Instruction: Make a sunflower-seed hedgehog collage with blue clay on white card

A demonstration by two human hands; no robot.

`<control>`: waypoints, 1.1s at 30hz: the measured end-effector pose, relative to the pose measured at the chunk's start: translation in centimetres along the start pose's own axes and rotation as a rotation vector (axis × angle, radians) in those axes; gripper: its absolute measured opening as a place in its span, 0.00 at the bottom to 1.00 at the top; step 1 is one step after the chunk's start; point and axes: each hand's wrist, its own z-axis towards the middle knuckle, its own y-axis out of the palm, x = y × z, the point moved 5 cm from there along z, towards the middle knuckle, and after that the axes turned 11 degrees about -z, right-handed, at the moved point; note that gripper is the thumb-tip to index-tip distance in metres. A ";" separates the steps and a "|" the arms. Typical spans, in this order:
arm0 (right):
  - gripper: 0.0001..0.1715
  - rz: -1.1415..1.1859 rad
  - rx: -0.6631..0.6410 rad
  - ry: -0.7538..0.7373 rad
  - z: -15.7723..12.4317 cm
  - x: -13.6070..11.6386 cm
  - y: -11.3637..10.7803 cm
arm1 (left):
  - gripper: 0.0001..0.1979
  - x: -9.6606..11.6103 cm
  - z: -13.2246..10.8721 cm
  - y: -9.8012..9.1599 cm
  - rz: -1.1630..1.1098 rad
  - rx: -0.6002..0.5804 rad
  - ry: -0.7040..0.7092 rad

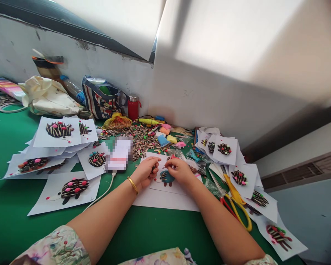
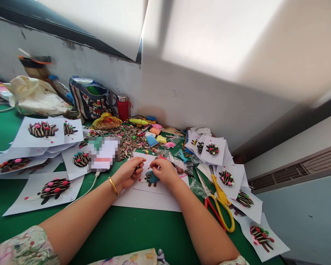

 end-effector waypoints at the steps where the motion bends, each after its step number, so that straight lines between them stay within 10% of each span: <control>1: 0.11 0.030 -0.007 0.027 0.0 0.2 0.1 | 0.08 0.0 0.0 0.0 0.000 0.000 0.000; 17: 0.13 0.388 -0.242 0.179 -0.1 0.8 1.7 | 0.08 0.1 -0.1 0.2 -0.010 0.005 -0.008; 33: 0.12 0.243 -0.206 0.031 0.3 0.1 1.2 | 0.07 0.2 -0.2 0.3 -0.012 0.010 -0.003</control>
